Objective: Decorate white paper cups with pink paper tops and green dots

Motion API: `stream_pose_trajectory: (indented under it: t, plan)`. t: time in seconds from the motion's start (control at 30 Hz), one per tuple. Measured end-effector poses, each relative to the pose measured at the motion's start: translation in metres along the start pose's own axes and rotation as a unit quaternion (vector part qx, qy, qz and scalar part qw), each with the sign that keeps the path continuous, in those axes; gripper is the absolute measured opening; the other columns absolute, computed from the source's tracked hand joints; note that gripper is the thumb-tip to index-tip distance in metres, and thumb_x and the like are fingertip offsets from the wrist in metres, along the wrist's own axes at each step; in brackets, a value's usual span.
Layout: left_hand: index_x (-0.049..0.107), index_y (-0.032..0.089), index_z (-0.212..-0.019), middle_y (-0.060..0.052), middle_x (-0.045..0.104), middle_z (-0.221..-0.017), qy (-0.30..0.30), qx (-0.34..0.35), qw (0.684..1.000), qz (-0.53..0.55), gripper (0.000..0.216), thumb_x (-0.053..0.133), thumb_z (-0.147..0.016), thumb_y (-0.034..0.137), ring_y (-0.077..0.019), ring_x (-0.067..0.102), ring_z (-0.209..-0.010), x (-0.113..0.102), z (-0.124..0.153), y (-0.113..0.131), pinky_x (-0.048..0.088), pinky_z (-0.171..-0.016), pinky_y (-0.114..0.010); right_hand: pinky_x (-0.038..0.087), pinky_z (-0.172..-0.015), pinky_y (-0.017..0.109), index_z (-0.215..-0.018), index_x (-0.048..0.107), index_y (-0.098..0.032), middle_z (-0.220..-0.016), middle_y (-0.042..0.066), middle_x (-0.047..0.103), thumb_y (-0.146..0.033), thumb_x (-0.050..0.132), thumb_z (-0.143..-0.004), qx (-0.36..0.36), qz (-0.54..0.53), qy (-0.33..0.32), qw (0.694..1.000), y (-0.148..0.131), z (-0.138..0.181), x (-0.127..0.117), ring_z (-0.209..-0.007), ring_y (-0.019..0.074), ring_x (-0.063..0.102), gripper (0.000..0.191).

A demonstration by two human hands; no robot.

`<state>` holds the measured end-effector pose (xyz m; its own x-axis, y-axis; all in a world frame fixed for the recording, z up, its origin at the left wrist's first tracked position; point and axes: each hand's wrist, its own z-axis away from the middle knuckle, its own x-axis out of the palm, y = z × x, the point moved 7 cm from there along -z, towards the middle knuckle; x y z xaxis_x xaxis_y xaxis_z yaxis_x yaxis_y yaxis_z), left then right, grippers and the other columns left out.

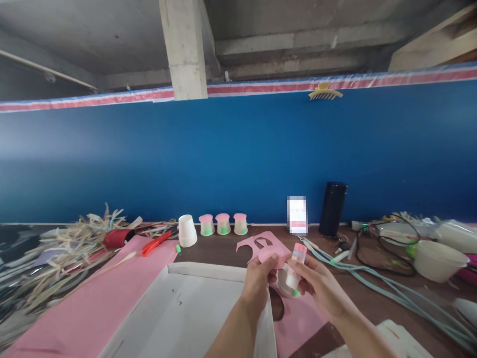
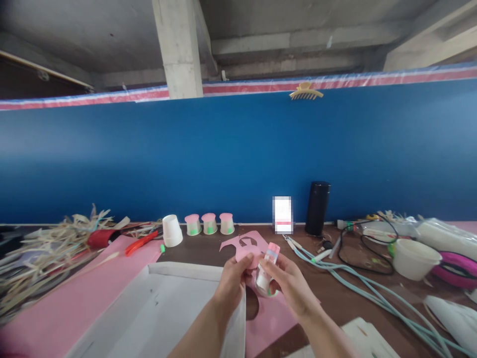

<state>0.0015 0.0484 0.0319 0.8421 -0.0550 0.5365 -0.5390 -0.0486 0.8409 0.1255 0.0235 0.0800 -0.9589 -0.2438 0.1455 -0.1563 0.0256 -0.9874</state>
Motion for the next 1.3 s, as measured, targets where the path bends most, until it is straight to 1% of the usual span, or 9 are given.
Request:
stream_pose_trajectory:
  t: [0.13,0.3,0.43,0.57,0.7,0.87,1.03,1.17,1.3]
  plan:
    - [0.065,0.011,-0.075,0.0,0.053,-0.061,-0.008,0.004,1.0,-0.007,0.033,0.076,-0.071,0.042,-0.0062,0.039,-0.052,0.0003,-0.0003,0.0012,0.027,-0.051,-0.022,0.034,-0.05,0.022,-0.105,0.069,-0.017,-0.067,-0.001,0.058,-0.048,0.069,-0.08,0.011,0.015,-0.029,0.999,-0.0009,0.0013,0.0006,-0.058,0.0094,0.045,0.039]
    - [0.064,0.012,-0.073,0.001,0.052,-0.06,-0.004,0.002,1.0,-0.001,0.033,0.076,-0.071,0.042,-0.0056,0.037,-0.05,0.0028,0.0013,0.0053,0.024,-0.049,-0.021,0.03,-0.052,0.023,-0.113,0.07,-0.018,-0.065,-0.002,0.055,-0.047,0.07,-0.079,0.015,0.008,-0.038,0.999,-0.004,0.0028,0.0029,-0.058,0.009,0.042,0.045]
    - [0.065,0.012,-0.076,0.0,0.053,-0.062,0.001,-0.006,1.0,0.007,0.034,0.076,-0.071,0.044,-0.0058,0.039,-0.052,0.004,0.0036,0.0081,0.025,-0.049,-0.02,0.03,-0.053,0.024,-0.114,0.07,-0.019,-0.063,-0.002,0.054,-0.047,0.072,-0.076,0.02,0.002,-0.023,1.0,-0.0028,0.0024,0.003,-0.057,0.0099,0.042,0.047]
    - [0.068,0.012,-0.081,-0.001,0.056,-0.067,-0.008,-0.014,1.0,0.003,0.033,0.078,-0.07,0.042,-0.0068,0.044,-0.056,0.0057,0.0045,0.0076,0.027,-0.051,-0.02,0.033,-0.055,0.024,-0.115,0.07,-0.02,-0.069,-0.001,0.059,-0.048,0.073,-0.074,0.027,-0.005,-0.01,1.0,0.0013,0.0,0.0001,-0.061,0.0116,0.047,0.05]
    - [0.069,0.012,-0.08,0.0,0.057,-0.065,-0.009,-0.01,1.0,-0.004,0.032,0.079,-0.068,0.039,-0.0065,0.044,-0.055,0.0059,0.0028,0.0055,0.029,-0.053,-0.021,0.034,-0.055,0.025,-0.114,0.071,-0.019,-0.066,-0.001,0.059,-0.051,0.075,-0.07,0.03,-0.013,0.001,0.999,0.0007,0.0008,-0.0003,-0.062,0.0137,0.049,0.054]
    - [0.069,0.011,-0.074,-0.001,0.058,-0.061,0.005,0.0,1.0,-0.005,0.032,0.078,-0.069,0.041,-0.0066,0.043,-0.053,0.0023,0.0005,0.004,0.028,-0.053,-0.021,0.031,-0.053,0.024,-0.115,0.07,-0.018,-0.065,-0.001,0.057,-0.052,0.072,-0.073,0.025,0.005,-0.006,1.0,-0.0052,0.0048,0.0049,-0.059,0.0117,0.045,0.054]
    - [0.067,0.011,-0.072,-0.001,0.058,-0.063,-0.003,0.004,1.0,0.004,0.033,0.078,-0.068,0.042,-0.0069,0.042,-0.053,0.0032,0.001,0.0046,0.029,-0.054,-0.022,0.032,-0.053,0.024,-0.114,0.071,-0.02,-0.068,0.0,0.059,-0.051,0.072,-0.073,0.02,0.011,-0.008,1.0,-0.0065,0.0054,0.0057,-0.06,0.0119,0.045,0.051]
    - [0.065,0.011,-0.067,-0.001,0.056,-0.061,0.006,0.005,1.0,0.0,0.035,0.078,-0.068,0.044,-0.0071,0.042,-0.053,0.0032,0.0009,0.0058,0.029,-0.053,-0.022,0.032,-0.053,0.024,-0.115,0.07,-0.021,-0.07,0.0,0.06,-0.048,0.069,-0.077,0.01,0.027,-0.026,0.999,-0.0062,0.0053,0.0071,-0.06,0.0115,0.045,0.047]
    - [0.064,0.011,-0.064,-0.001,0.054,-0.059,0.01,0.005,1.0,0.001,0.038,0.078,-0.066,0.046,-0.0071,0.041,-0.052,0.003,0.0001,0.0064,0.029,-0.053,-0.023,0.033,-0.055,0.025,-0.117,0.069,-0.022,-0.066,-0.001,0.056,-0.047,0.067,-0.08,-0.001,0.045,-0.044,0.998,-0.0075,0.0056,0.0089,-0.062,0.0134,0.047,0.045]
